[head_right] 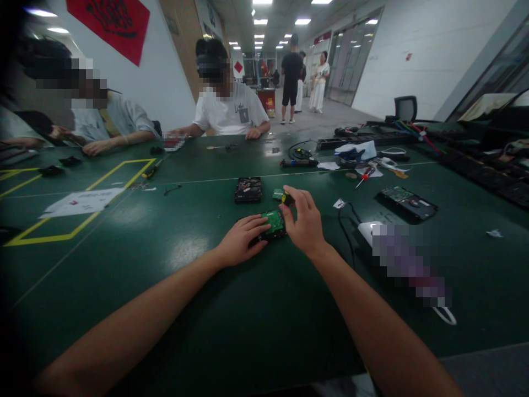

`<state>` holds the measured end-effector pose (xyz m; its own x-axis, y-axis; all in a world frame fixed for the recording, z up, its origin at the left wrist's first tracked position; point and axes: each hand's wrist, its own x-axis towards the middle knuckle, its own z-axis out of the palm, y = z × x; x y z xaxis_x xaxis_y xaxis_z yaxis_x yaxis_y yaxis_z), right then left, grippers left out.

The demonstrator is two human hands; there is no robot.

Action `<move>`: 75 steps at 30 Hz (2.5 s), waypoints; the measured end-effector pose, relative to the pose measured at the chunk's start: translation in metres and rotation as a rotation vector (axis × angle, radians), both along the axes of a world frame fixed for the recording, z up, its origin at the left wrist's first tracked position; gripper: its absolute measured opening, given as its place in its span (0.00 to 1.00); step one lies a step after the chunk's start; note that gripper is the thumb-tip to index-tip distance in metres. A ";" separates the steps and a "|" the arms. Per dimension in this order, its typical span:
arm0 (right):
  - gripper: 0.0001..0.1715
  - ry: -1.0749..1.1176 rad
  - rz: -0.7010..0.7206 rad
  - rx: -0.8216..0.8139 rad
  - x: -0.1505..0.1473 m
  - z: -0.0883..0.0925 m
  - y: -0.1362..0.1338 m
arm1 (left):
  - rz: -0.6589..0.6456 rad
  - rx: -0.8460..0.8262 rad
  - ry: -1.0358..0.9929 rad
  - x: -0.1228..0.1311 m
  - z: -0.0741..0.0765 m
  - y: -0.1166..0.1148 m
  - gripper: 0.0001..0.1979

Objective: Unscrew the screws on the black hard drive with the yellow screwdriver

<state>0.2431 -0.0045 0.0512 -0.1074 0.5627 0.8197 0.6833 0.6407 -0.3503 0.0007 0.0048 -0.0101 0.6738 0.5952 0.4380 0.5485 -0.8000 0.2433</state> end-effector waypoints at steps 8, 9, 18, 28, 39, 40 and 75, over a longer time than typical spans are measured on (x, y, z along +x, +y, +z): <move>0.31 -0.015 0.019 -0.032 0.000 -0.004 0.001 | -0.003 -0.017 -0.013 0.001 0.002 -0.001 0.24; 0.30 -0.017 0.001 -0.018 0.001 -0.004 0.001 | -0.001 -0.016 -0.012 0.001 0.003 -0.001 0.24; 0.29 0.013 -0.029 0.016 0.001 -0.002 0.000 | 0.006 -0.017 -0.015 0.001 0.002 -0.001 0.25; 0.31 -0.016 0.009 0.011 0.000 -0.002 0.000 | 0.011 -0.003 0.000 0.001 0.001 -0.001 0.25; 0.31 0.003 0.005 0.003 0.001 -0.006 0.002 | 0.007 -0.009 -0.004 0.001 0.003 -0.001 0.25; 0.32 0.015 0.011 -0.007 0.001 -0.007 0.002 | 0.006 -0.010 -0.004 0.001 0.003 -0.001 0.25; 0.27 0.015 -0.002 0.022 0.001 -0.002 0.000 | 0.009 0.003 0.007 0.000 -0.001 0.000 0.25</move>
<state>0.2437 -0.0049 0.0487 -0.0936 0.5446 0.8334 0.6790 0.6471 -0.3466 0.0006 0.0051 -0.0107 0.6717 0.5995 0.4352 0.5571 -0.7960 0.2366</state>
